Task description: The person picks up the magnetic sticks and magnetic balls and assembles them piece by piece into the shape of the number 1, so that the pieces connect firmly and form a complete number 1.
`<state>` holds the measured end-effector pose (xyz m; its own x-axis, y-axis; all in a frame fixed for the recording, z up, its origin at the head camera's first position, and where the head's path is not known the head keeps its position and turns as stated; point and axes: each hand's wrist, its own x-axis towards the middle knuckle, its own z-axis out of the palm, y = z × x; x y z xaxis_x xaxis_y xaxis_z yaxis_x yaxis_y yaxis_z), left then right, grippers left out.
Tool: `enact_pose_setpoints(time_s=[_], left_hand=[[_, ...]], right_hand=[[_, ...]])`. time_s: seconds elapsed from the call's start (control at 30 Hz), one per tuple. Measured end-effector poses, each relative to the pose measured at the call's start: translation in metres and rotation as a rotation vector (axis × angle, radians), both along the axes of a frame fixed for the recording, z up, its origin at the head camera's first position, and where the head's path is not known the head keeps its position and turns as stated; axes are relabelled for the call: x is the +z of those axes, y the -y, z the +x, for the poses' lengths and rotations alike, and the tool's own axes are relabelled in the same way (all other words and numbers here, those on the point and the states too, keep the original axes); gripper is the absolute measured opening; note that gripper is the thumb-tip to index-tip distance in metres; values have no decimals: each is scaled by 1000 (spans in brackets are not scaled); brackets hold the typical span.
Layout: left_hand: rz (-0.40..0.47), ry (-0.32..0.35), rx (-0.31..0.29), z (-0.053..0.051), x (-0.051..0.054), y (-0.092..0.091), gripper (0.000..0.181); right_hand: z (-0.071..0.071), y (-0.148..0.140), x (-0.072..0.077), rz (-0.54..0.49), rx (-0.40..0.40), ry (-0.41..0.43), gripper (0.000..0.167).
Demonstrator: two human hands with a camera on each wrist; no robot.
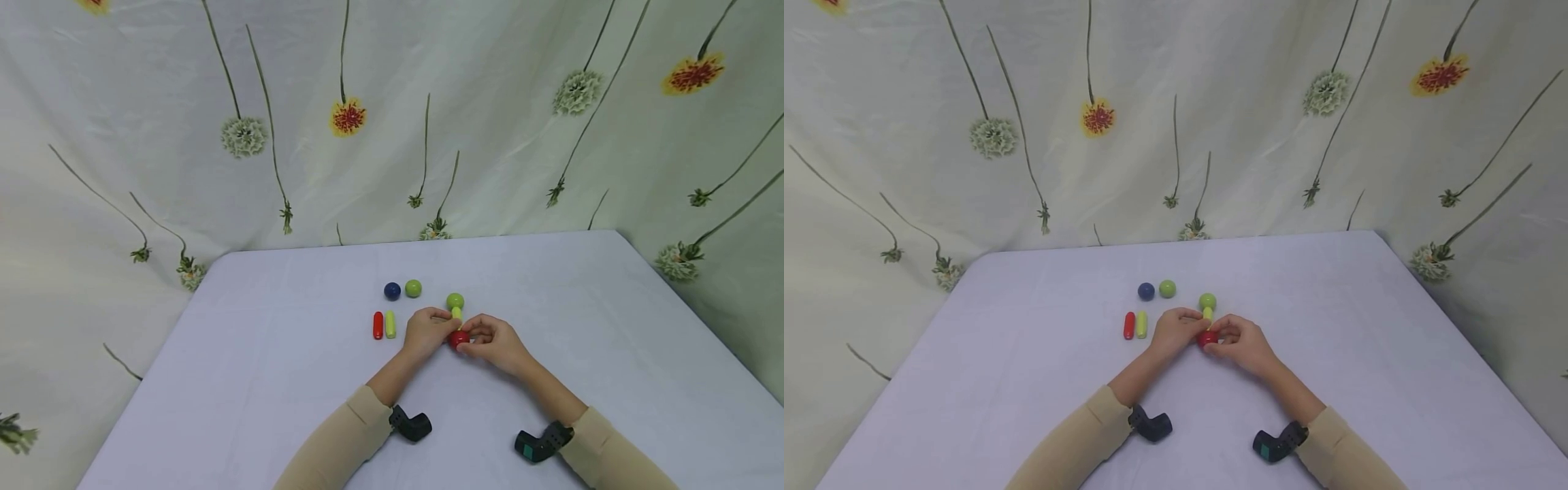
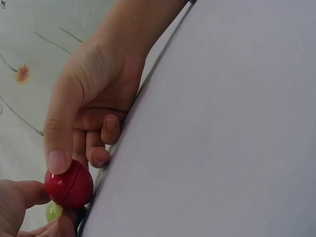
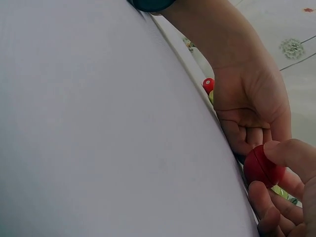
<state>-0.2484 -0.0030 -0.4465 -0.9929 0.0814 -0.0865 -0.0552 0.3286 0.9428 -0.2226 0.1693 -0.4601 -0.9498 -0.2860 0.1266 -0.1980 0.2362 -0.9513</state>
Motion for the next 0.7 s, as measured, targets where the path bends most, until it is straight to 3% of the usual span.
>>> enact_pose_setpoints(time_s=[0.37,0.7], left_hand=[[-97,-32,-35,-1,2,6,17],[-184,-64,-90,2,4,24,18]], right_hand=[[1,1,0,-9,-4,26,31],[0,0,-1,-1,-13,60,32]])
